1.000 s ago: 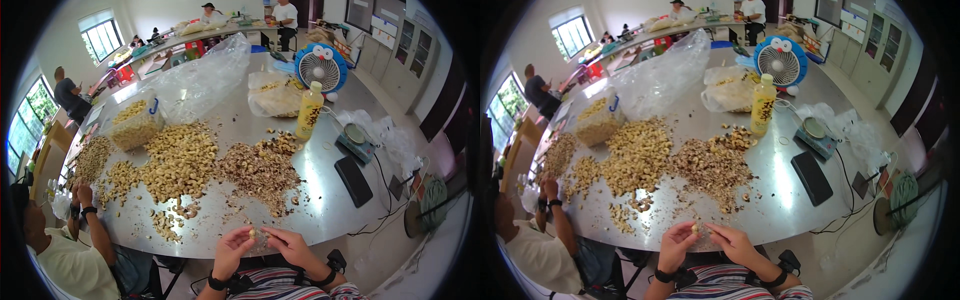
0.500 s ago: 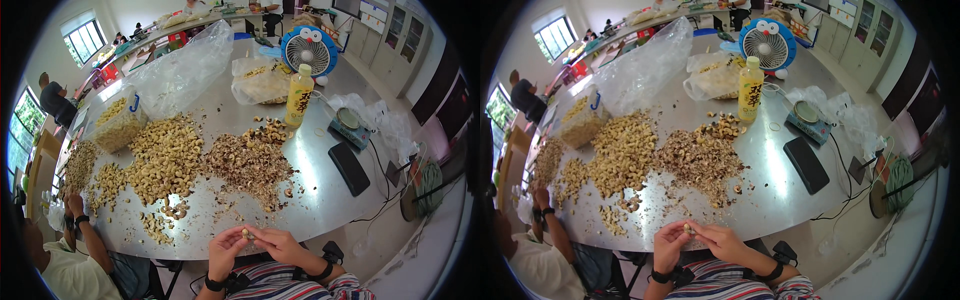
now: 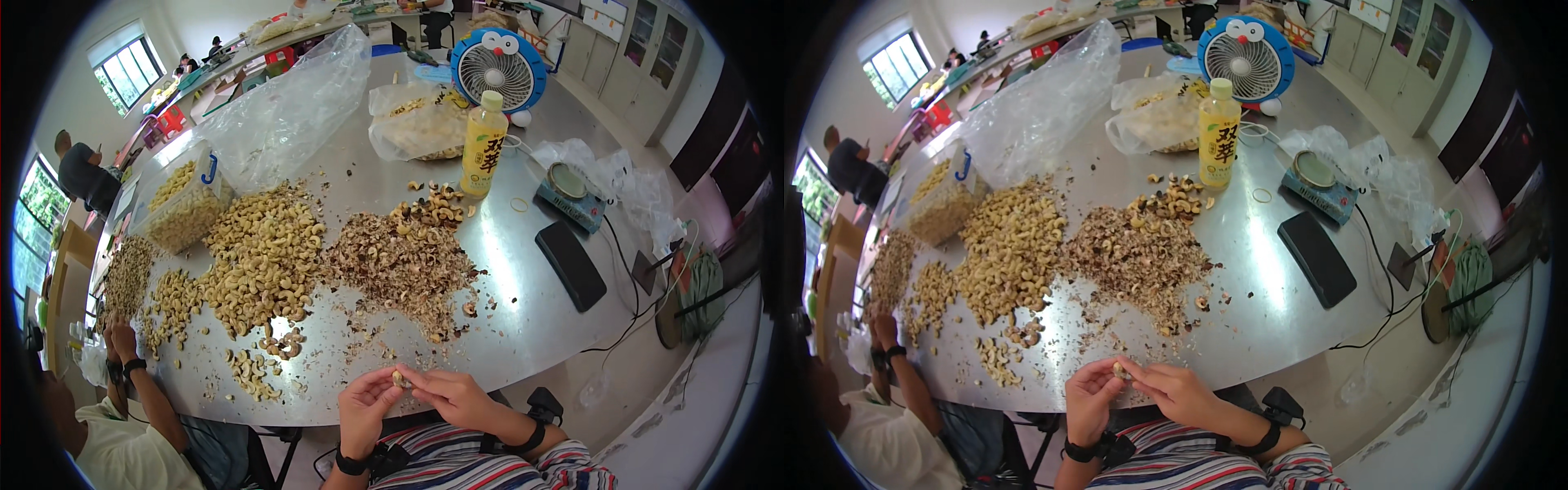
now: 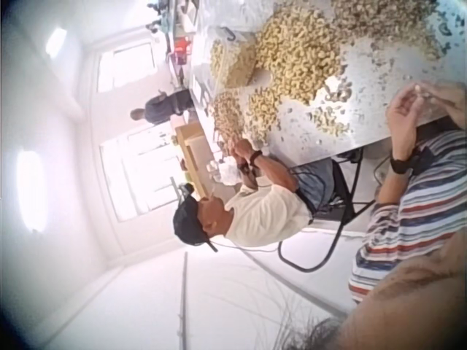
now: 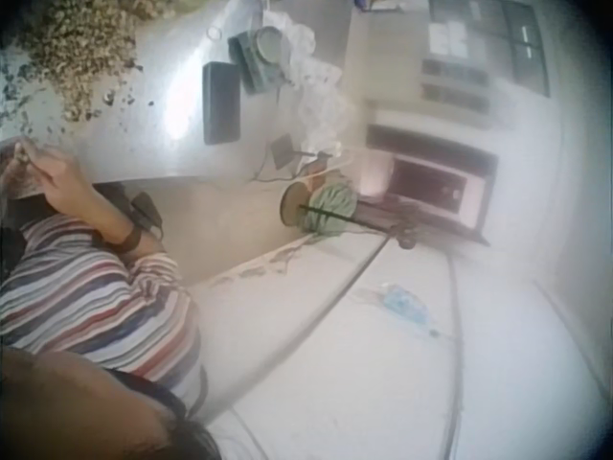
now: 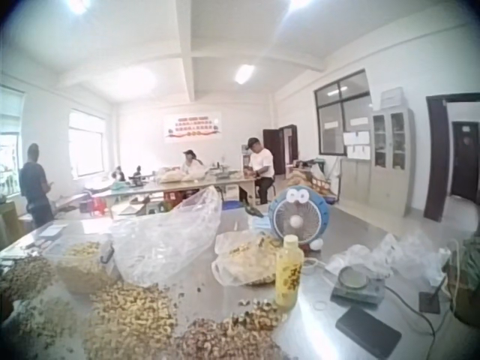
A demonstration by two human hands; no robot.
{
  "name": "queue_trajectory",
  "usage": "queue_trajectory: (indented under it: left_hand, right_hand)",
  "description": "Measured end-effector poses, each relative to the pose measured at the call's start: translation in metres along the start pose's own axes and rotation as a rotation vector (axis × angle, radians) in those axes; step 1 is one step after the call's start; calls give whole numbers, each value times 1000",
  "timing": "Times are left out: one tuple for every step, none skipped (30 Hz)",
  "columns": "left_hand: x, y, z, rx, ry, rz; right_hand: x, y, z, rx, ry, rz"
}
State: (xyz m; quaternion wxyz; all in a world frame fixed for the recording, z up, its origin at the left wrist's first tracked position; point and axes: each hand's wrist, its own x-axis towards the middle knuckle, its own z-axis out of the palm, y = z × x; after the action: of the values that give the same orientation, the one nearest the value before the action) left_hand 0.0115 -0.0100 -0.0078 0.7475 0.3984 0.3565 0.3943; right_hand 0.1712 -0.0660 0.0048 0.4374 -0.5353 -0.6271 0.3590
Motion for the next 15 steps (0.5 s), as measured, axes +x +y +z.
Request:
queue_trajectory:
  left_hand:
    - [0,0,-1,2,1,-1]
    - [0,0,-1,10,0,5]
    - [0,0,-1,19,0,10]
    - [0,0,-1,20,-1,8]
    - [0,-1,-1,14,-1,7]
    - [0,-1,-1,7,-1,6]
    - [0,-1,-2,8,-1,5]
    - [0,-1,-2,4,-5,2]
    - [1,-1,-3,-1,-10,0]
    - [1,-1,-2,0,-9,-1]
    - [1,0,-2,-9,-15,-7]
    - [1,0,-1,-18,-20,-12]
    - [1,0,-2,-17,-20,-13]
    - [1,-2,-2,-22,-17,-3]
    - [1,-2,-2,-27,-15,8]
  right_hand:
    - [0,0,0,-15,-3,-1]
    - [0,1,1,-14,-2,1]
    - [0,3,2,-11,24,-26]
    - [0,4,3,-9,49,-52]
    - [0,4,3,-7,49,-51]
    - [0,3,3,-11,57,-53]
    - [0,2,3,-14,64,-54]
    - [0,1,3,-13,64,-53]
    - [0,1,3,-16,69,-54]
    - [0,1,3,-18,74,-54]
    - [0,1,3,-17,75,-53]
    - [-1,2,3,2,68,-38]
    - [-1,3,3,21,60,-22]
    - [-1,4,3,22,62,-22]
    - [0,5,2,19,64,-35]
